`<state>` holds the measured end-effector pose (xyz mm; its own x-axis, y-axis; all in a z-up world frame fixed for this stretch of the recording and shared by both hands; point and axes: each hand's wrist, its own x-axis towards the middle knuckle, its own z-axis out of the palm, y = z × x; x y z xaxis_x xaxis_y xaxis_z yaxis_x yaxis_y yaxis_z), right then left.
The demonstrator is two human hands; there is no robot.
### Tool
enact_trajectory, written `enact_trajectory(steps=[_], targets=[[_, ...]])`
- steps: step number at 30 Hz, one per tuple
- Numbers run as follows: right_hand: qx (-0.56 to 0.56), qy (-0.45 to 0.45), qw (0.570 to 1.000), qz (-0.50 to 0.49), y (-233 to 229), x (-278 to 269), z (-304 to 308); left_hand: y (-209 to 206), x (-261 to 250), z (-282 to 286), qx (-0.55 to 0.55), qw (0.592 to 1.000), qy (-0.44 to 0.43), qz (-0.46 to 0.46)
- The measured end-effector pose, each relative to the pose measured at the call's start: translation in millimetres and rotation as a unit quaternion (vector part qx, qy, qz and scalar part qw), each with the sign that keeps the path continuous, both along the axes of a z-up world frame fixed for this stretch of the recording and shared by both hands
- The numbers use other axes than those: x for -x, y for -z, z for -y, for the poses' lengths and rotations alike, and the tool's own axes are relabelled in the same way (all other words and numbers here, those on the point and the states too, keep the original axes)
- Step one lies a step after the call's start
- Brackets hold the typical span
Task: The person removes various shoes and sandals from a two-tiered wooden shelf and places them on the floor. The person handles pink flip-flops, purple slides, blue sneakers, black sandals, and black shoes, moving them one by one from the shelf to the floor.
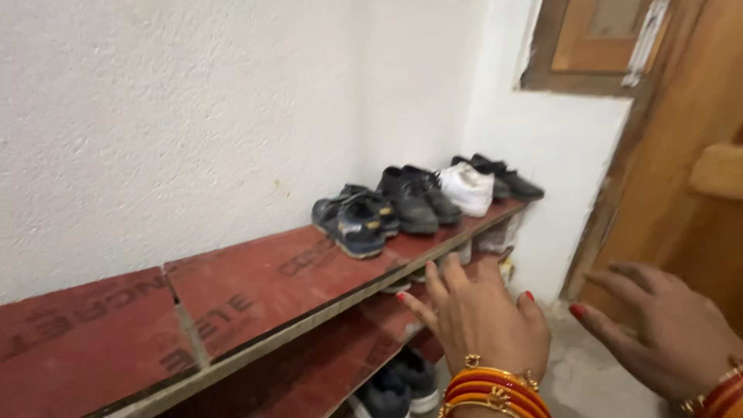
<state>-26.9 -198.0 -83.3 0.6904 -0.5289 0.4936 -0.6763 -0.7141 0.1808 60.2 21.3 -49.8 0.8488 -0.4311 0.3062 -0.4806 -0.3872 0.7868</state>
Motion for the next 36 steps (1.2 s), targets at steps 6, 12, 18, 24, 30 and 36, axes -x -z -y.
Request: enact_trajectory(steps=[6,12,18,24,30,36], targets=[[-0.065,-0.018,0.997,-0.028,-1,-3,-30,3,11,-4,-0.081,0.997,0.009,0.01],[-0.028,-0.106,0.993,0.041,-24,46,-28,-18,48,-4,-0.154,0.984,-0.02,0.092],[-0.036,-0.147,0.985,0.077,-38,90,5,-31,93,7,-0.169,0.96,-0.072,0.211],[-0.065,-0.188,0.965,0.171,-49,127,73,-46,129,53,-0.195,0.926,-0.128,0.296],[-0.145,-0.19,0.953,0.186,-32,116,180,-37,148,131,-0.219,0.91,-0.165,0.311],[-0.299,-0.204,0.901,0.238,-1,95,260,-31,158,219,-0.258,0.91,-0.203,0.252]])
